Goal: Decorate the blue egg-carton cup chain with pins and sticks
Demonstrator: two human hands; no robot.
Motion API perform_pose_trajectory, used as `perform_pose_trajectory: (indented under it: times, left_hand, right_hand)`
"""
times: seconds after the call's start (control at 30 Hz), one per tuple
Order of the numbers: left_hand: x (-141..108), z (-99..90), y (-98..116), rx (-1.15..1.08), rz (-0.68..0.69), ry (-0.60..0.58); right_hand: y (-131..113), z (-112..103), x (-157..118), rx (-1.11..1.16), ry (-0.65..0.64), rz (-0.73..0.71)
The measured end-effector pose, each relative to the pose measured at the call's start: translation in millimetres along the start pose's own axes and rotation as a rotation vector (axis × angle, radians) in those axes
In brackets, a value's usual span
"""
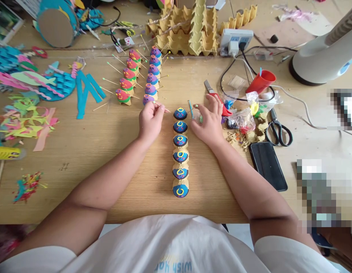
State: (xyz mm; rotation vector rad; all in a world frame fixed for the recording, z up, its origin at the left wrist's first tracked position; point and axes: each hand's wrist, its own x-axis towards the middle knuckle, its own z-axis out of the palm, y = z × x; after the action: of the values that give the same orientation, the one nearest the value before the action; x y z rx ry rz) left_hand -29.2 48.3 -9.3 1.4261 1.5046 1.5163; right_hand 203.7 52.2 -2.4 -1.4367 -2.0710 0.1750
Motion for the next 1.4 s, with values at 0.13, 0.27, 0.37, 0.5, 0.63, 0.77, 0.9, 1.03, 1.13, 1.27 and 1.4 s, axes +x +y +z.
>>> perform_pose_trajectory:
  times: [0.13, 0.27, 0.37, 0.5, 0.63, 0.77, 0.9, 1.03, 1.13, 1.27, 1.4]
  left_hand:
    - [-1.0, 1.4, 2.5, -0.003, -0.052, -0.023]
    - [-1.0, 3.1, 3.8, -0.004, -0.078, -0.026]
    - [-1.4, 3.2, 4.2, 0.0, -0.094, -0.027]
    - [-1.9, 2.2, 3.1, 0.023, -0.085, -0.047]
    - [-1.6, 2.0, 1.1, 0.02, -0.078, -0.05]
    - [-1.0, 2.7, -0.9, 0.022, -0.079, -0.056]
    - [-0.9, 2.8, 0.4, 0.024, -0.088, -0.054]
    - [-1.1, 2.1, 4.0, 0.027, -0.083, -0.053]
    - [-1.1, 2.0, 4.7, 0.033, -0.081, -0.056]
    - [-1.6, 2.9, 2.8, 0.031, -0.075, -0.054]
    - [-1.4, 4.1, -0.8, 0.029, -0.056, -0.065]
  right_hand:
    - [-0.6, 1.8, 0.6, 0.005, -0.019, 0.011]
    - [-0.5, 2.7, 1.2, 0.013, -0.048, -0.01]
    - [-1.1, 3.1, 1.9, 0.009, -0.057, -0.017]
    - [-2.4, 4.1, 2.4, 0.004, -0.063, 0.0]
    - [-3.3, 4.5, 1.9, 0.02, -0.051, 0.02]
    - [-4.8, 3.8, 1.7, 0.038, -0.071, 0.042]
    - [-5.5, 4.6, 2.9, 0.043, -0.091, 0.06]
    - [-3.9, 8.1, 4.0, 0.054, -0.089, 0.037]
    - [-2.8, 10.8, 4.2, 0.046, -0.091, 0.031]
    - [-3.2, 12.1, 4.8, 0.02, -0.096, 0.046]
    - [-7.4, 9.9, 5.2, 0.039, -0.1, 0.049]
